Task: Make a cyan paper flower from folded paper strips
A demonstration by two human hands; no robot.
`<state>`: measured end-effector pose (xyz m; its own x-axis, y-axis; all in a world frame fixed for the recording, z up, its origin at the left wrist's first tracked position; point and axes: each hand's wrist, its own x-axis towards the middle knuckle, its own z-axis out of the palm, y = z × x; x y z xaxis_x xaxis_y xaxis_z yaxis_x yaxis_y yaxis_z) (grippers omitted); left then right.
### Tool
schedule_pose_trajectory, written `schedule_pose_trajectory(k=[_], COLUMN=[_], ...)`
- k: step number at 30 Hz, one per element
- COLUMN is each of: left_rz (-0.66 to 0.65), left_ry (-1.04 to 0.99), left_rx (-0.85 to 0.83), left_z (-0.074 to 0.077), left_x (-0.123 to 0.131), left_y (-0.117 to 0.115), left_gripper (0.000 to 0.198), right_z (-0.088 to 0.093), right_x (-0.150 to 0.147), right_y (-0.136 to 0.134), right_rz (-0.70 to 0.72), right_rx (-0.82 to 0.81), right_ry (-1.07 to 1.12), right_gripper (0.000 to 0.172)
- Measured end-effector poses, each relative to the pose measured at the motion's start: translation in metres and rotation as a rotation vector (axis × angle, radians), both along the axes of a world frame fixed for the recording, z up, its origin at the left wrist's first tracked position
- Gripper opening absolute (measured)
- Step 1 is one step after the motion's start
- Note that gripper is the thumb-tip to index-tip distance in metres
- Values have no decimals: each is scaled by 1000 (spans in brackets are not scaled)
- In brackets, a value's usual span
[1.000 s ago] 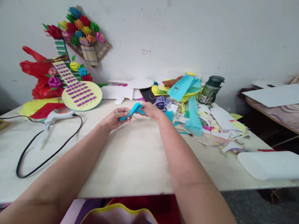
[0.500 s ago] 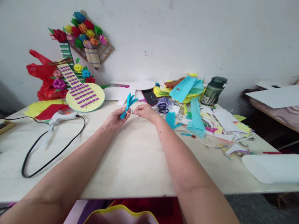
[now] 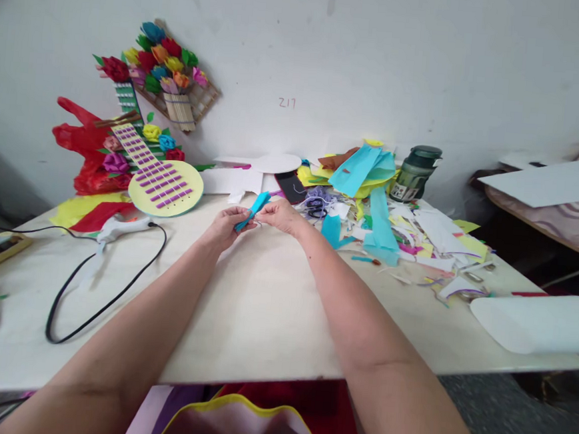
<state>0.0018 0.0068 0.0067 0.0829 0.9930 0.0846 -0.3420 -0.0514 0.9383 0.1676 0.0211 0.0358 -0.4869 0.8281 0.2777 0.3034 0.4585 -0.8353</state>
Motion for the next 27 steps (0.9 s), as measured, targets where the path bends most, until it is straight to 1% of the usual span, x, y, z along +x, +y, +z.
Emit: schedule_pose_trajectory(k=[4,8,11,14,16,17,19,21,23,25,27], left_rz=[68,138,179,159,99,58,-48,-165,-287,-409,-522], left_ry=[101,244,446,701,827,858,857,803,722,628,511], left_rx=[7,43,85,136,172,182,176,150,112,81,46], left_z=[0,-1,-2,-2,0,1,4,8,11,13,12], left_x=[-1,1,2,3,3,3,3,2,1,-1,-2], left_y=[2,3,4,3,1,-1,-5,-10,-13,-15,-15], left_gripper=[18,19,16,10,6,5,5,7,11,15,19], right_z=[0,-4,-3,3,8,9,11,11,9,7,4], right_x=[-1,-2,-3,-2,0,1,4,8,12,17,21], right_y=[2,7,7,6,5,5,8,11,14,15,16], right_rz=[-12,-12,-35,-95,-133,-146,-159,-133,-55,33,87], right_rx=[35,81,113,186,236,254,270,252,181,72,-48], right_ry=[-59,-119,-206,-333,-408,-435,-468,-458,-401,-318,-237], right_gripper=[21,20,20,19,17,17,16,17,20,23,23])
